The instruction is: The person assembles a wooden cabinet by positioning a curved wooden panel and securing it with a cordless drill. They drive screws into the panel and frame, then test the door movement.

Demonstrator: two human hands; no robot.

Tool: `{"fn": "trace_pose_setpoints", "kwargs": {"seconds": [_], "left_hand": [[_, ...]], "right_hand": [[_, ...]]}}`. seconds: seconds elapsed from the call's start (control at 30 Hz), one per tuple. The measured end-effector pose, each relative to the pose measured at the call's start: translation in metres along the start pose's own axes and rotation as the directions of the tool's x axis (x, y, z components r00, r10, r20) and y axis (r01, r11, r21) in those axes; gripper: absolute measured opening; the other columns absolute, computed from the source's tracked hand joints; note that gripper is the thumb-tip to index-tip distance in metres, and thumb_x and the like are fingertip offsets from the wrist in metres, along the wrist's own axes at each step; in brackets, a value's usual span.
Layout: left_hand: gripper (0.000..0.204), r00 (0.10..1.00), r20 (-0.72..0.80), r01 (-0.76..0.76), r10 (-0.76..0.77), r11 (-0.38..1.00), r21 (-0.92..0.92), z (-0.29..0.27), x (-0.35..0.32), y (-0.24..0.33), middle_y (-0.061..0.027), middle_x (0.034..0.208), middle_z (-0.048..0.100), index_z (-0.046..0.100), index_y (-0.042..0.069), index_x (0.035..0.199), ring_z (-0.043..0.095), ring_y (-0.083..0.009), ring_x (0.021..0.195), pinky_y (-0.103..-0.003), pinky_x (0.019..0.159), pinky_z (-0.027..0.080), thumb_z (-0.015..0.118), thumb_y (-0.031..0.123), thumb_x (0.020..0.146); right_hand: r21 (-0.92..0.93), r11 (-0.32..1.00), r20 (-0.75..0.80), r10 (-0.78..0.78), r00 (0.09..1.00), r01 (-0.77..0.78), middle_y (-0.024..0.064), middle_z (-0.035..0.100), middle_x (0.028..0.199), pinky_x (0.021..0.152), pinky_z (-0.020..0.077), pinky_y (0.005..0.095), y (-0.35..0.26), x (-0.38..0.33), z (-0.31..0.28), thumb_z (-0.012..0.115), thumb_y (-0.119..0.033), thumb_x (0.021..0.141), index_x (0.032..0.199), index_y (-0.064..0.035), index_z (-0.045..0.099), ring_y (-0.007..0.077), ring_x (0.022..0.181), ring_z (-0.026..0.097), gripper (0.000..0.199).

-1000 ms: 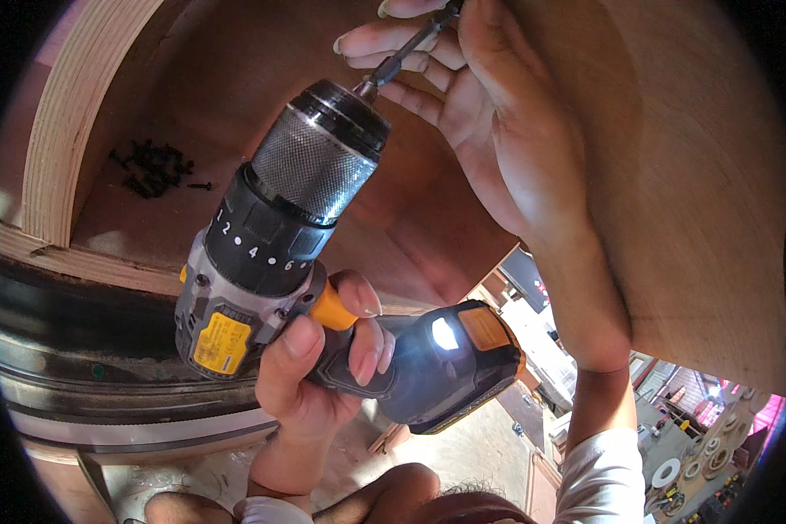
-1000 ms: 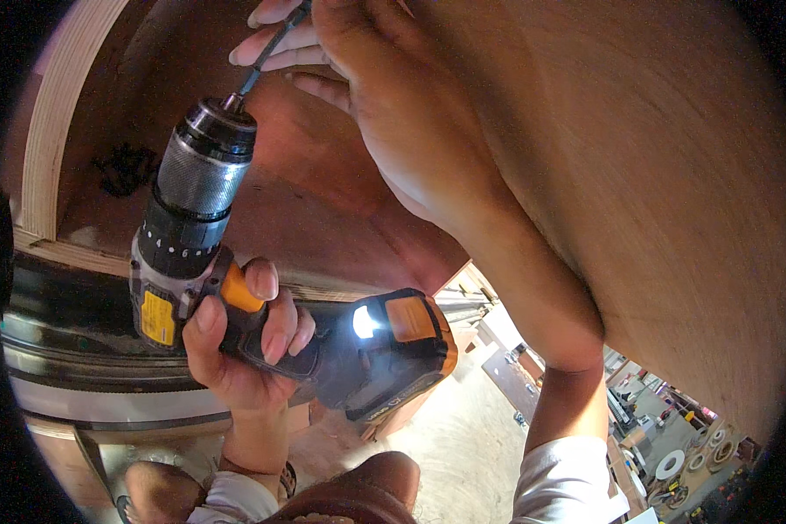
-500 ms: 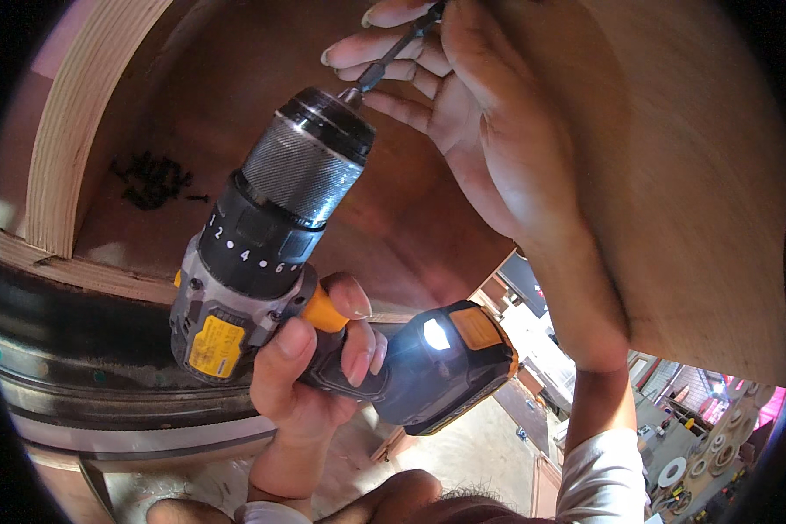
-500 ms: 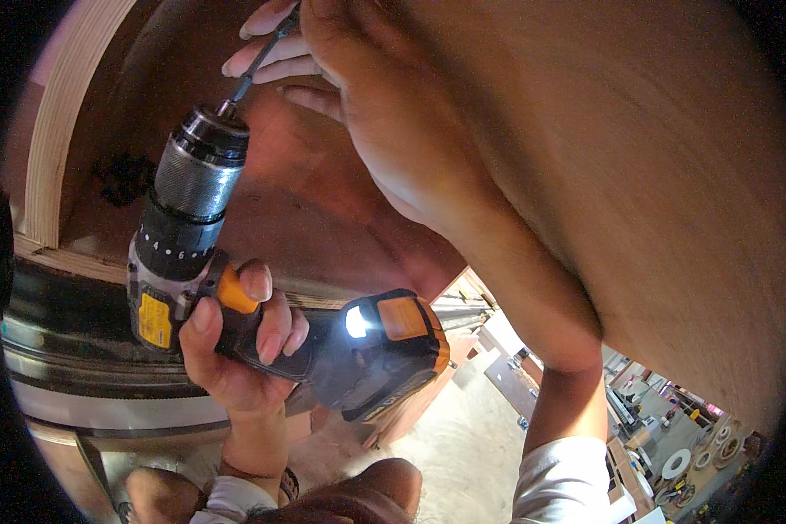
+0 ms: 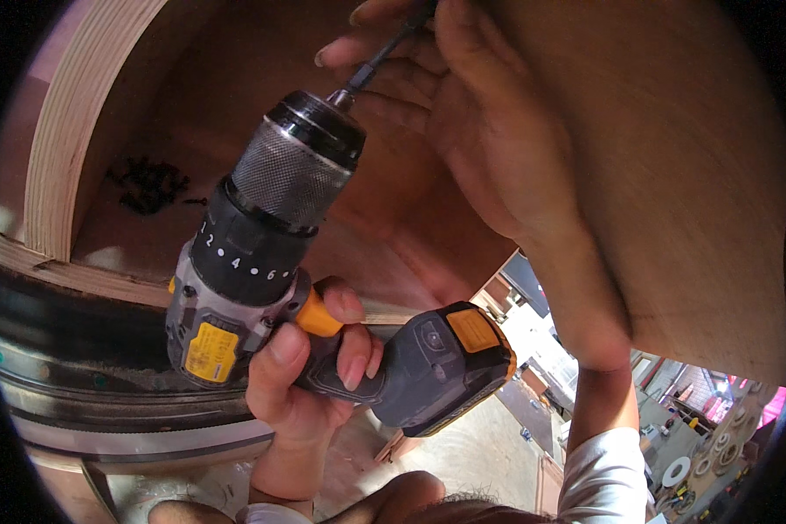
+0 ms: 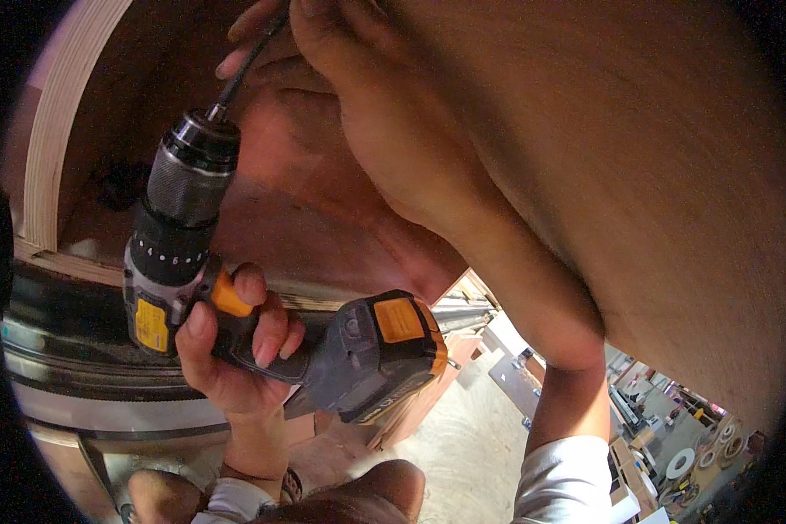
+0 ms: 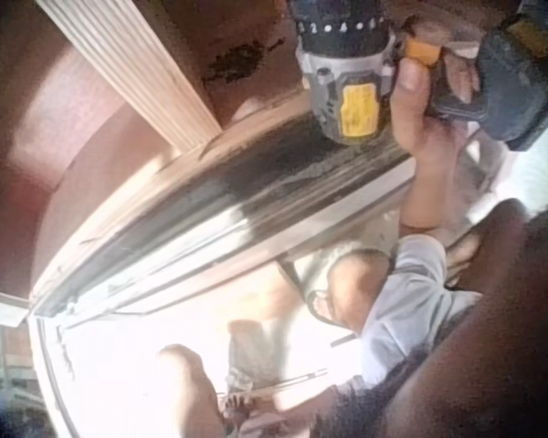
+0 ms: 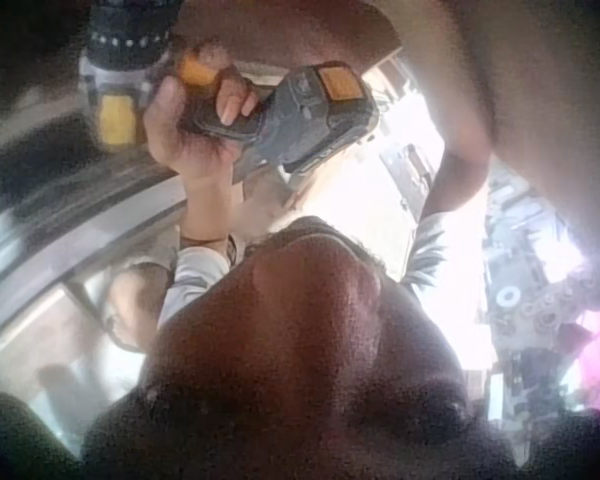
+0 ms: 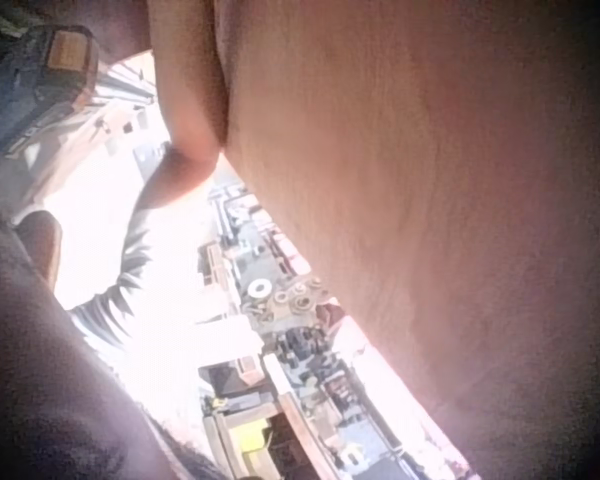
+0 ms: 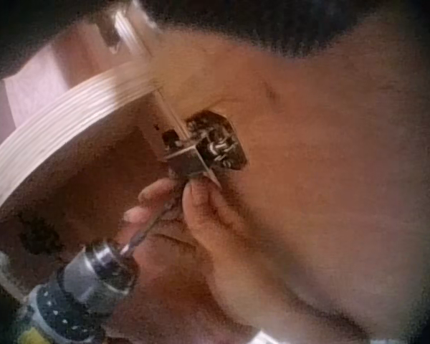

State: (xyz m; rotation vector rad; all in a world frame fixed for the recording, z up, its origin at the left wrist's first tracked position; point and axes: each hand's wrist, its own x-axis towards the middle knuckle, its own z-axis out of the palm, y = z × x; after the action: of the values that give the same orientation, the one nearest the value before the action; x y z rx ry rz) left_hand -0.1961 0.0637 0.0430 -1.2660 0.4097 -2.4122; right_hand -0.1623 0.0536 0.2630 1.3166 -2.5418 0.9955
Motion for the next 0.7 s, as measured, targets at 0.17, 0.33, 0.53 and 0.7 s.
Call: {"fn": "trace_pose_setpoints", "kwargs": {"seconds": [0.17,0.33,0.53,0.7], "left_hand": [[0.038,1.0,0.024,-0.008,0.007,0.999,0.036,-0.001,0.0,0.0,-0.0142,0.109,0.06,0.049,0.006,0.128,0.051,-0.0121,0.06,-0.031,0.058,0.05,0.05,0.029,0.099],[0.038,0.999,-0.016,0.04,-0.042,0.993,-0.112,0.0,-0.003,0.004,-0.0195,0.114,0.059,0.042,0.003,0.122,0.057,-0.0168,0.069,-0.034,0.071,0.052,0.056,0.024,0.095],[0.037,0.999,-0.006,0.05,-0.051,0.992,-0.119,0.004,-0.001,0.004,-0.019,0.114,0.057,0.042,0.003,0.122,0.057,-0.0169,0.07,-0.034,0.072,0.052,0.056,0.024,0.095],[0.036,0.999,0.004,0.052,-0.052,0.991,-0.121,0.0,0.0,0.004,-0.0194,0.115,0.056,0.042,0.003,0.122,0.057,-0.0168,0.07,-0.033,0.072,0.051,0.055,0.023,0.095]], "right_hand": [[0.142,0.99,0.121,-0.021,0.992,0.003,0.0125,0.061,0.116,0.102,0.0481,0.0429,0.002,0.004,-0.014,0.028,-0.041,0.108,0.125,-0.0073,0.049,0.0233,0.116,0.059,0.043],[0.138,0.976,0.134,-0.188,0.973,0.169,0.0145,0.061,0.115,0.103,0.0468,0.0445,0.026,0.009,-0.014,0.03,-0.042,0.108,0.125,-0.0049,0.049,0.0249,0.119,0.057,0.045],[0.117,0.988,0.085,-0.111,0.99,0.1,0.0147,0.061,0.114,0.102,0.0466,0.0458,0.016,0.006,-0.012,0.03,-0.042,0.108,0.126,-0.0056,0.049,0.0258,0.118,0.057,0.044],[0.161,0.987,0.088,-0.043,0.995,0.028,0.0138,0.061,0.114,0.101,0.0469,0.046,0.014,0.002,-0.01,0.03,-0.042,0.108,0.126,-0.0075,0.049,0.0251,0.116,0.058,0.043]]}}
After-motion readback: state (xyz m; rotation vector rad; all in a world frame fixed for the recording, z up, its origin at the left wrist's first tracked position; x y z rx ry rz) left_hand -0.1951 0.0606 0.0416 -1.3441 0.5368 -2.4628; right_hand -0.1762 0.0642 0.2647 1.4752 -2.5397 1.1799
